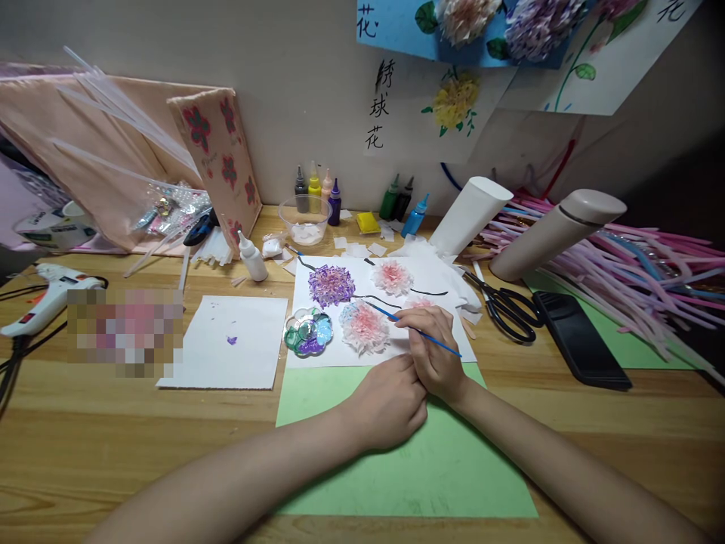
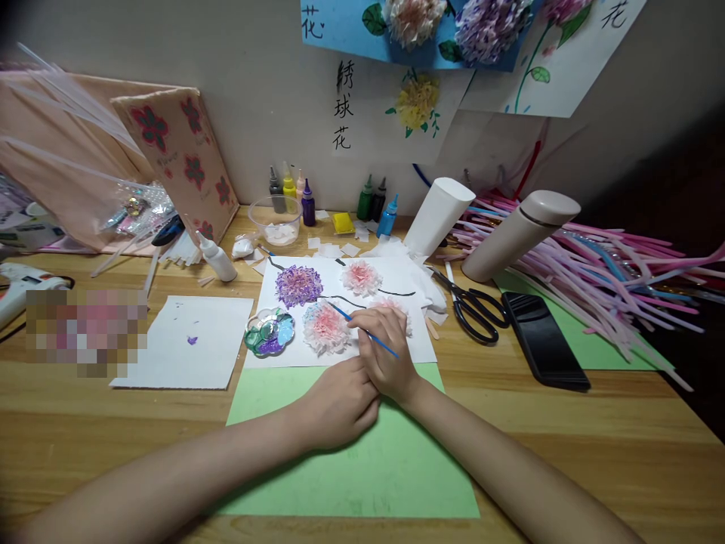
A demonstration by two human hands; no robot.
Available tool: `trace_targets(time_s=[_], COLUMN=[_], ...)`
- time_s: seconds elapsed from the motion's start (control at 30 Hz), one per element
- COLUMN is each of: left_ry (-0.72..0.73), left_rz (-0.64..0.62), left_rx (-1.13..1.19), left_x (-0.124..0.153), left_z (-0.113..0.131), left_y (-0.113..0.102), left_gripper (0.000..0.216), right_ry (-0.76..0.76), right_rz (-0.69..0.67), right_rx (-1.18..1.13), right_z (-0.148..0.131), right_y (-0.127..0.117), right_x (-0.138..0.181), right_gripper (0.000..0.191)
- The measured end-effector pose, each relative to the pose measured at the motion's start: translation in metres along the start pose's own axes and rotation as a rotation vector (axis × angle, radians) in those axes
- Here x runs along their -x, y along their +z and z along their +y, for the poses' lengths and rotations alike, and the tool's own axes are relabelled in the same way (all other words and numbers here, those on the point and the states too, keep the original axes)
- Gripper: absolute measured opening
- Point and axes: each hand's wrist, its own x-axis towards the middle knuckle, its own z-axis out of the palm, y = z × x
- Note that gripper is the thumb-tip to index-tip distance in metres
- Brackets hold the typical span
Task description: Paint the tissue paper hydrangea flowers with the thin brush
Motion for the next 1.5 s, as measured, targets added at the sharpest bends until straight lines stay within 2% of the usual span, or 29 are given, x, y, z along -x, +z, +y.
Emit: trace_targets(time_s=[0.77,0.97,1.1,1.37,1.5], left_ry=[0.001,-0.010,-0.005,-0.039,-0.048], left_rz=[0.029,-0.003,-0.009,0.001,-0.037], left_rx=[-0.003,0.027,0.013,-0.057,-0.046], left_x=[0.000,0.000,0.002,0.008,0.008], left_z=[0.000,0.000,-0.001,0.000,-0.001], left_y=[0.001,0.000,0.004,0.008,0.010], left_gripper=[0.020,0.024,0.028,0.043,0.036], right_ry=[0.052,-0.014,-0.077,0.001,0.018], right_rz=[0.030,0.077,-0.052,-0.251,-0.186], right_rx=[0.039,-0.046,-0.144,-0.165,-0.197], right_z=[0.000,-0.005,-0.020,-0.034,-0.032], right_y=[-0.001,-0.002,0.000,0.013,0.014], right_x=[0.001,0.000,-0.011,-0.030,-0.027], right_gripper=[0.020,0.023,0.022,0.018,0.019])
